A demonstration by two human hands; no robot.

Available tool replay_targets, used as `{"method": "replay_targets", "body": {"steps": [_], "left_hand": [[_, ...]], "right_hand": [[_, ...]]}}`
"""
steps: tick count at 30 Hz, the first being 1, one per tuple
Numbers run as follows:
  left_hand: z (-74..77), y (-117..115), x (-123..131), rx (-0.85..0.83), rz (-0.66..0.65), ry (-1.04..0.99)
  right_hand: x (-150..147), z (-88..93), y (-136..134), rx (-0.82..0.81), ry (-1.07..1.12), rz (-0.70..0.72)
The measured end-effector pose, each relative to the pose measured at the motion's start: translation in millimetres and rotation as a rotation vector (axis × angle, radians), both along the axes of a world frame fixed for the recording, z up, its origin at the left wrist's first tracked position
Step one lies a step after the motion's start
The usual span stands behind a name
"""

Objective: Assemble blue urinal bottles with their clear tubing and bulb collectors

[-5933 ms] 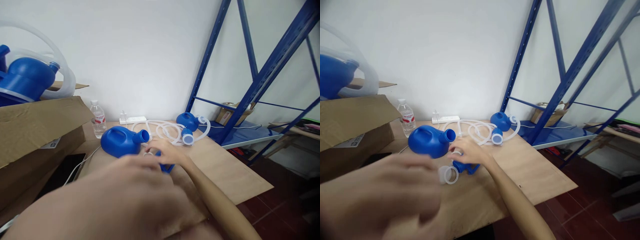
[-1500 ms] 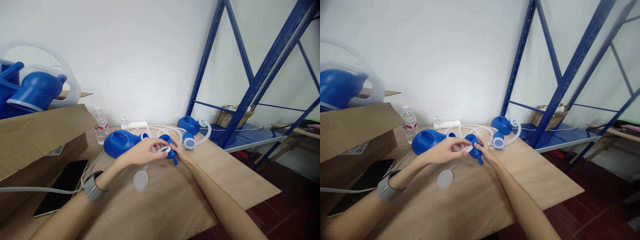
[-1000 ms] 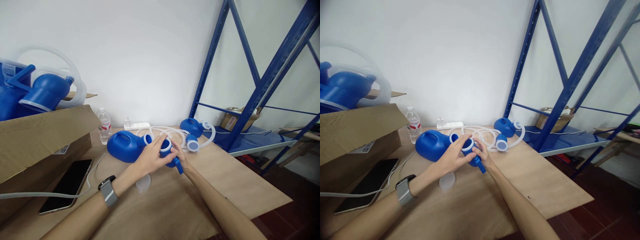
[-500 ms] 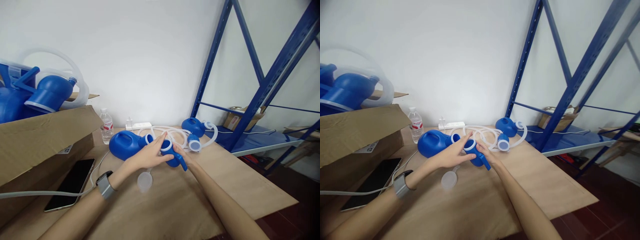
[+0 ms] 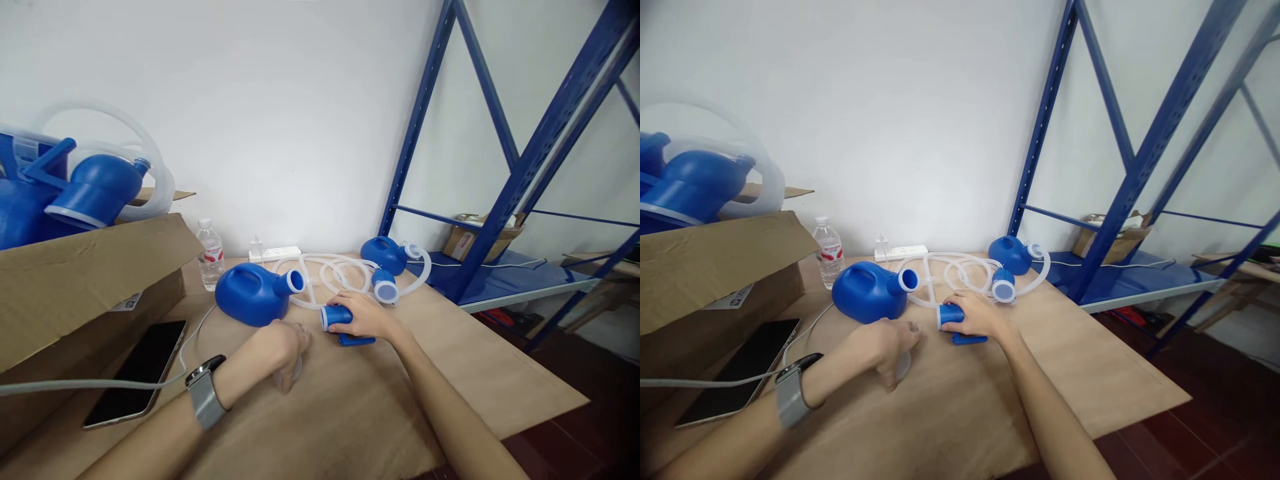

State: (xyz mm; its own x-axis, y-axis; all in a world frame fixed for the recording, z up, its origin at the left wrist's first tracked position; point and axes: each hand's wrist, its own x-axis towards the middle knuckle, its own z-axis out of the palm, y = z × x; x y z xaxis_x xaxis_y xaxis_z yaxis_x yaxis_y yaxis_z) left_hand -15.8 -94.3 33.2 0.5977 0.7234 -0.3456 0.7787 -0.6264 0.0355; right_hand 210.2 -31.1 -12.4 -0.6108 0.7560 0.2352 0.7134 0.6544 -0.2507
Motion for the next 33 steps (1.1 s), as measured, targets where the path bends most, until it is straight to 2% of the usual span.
{"method": "replay_targets", "body": {"steps": [2, 4, 9, 11, 13, 17, 19, 21, 24, 27, 31, 33], "left_hand": [[4.8, -3, 3, -0.057, -0.007, 0.091], [16.6, -6, 0, -0.061, -0.032, 0.031], [51.7, -3, -28, -0.001, -0.123, -0.437], [60.9, 2, -42, 0.072, -0.137, -0.56], [65.1, 8, -53, 0.164, -0.13, -0.641], [59.2, 19, -61, 0.291, -0.058, -0.701], [51.5, 23, -57, 0.306, -0.086, -0.667], [43.2, 24, -50, 0.305, -0.141, -0.622], [33.3, 23, -38, 0.294, -0.186, -0.618], [28.2, 22, -32, 0.323, -0.182, -0.708], [23.2, 19, -30, 0.265, -0.232, -0.772], [18.1, 16, -25, 0.189, -0.259, -0.804]], "right_hand": [[0, 1.6, -1, 0.027, -0.001, -0.004], [-1, 3.2, -3, 0.051, 0.03, -0.017], [-11, 6.3, -8, 0.064, 0.224, -0.011], [-13, 6.6, -9, 0.046, 0.259, -0.021], [-12, 5.7, -8, 0.012, 0.192, -0.012], [-5, 2.0, -5, -0.097, -0.006, 0.047], [-5, 0.7, -5, -0.127, 0.027, 0.026], [-8, 0.5, -5, -0.138, 0.189, 0.011], [-18, 1.2, -4, -0.161, 0.591, 0.029], [-26, -0.2, -3, -0.315, 0.886, 0.079], [-35, -9.2, -7, -0.614, 0.986, 0.195], [-42, -14.2, -13, -0.674, 1.013, 0.215]]}}
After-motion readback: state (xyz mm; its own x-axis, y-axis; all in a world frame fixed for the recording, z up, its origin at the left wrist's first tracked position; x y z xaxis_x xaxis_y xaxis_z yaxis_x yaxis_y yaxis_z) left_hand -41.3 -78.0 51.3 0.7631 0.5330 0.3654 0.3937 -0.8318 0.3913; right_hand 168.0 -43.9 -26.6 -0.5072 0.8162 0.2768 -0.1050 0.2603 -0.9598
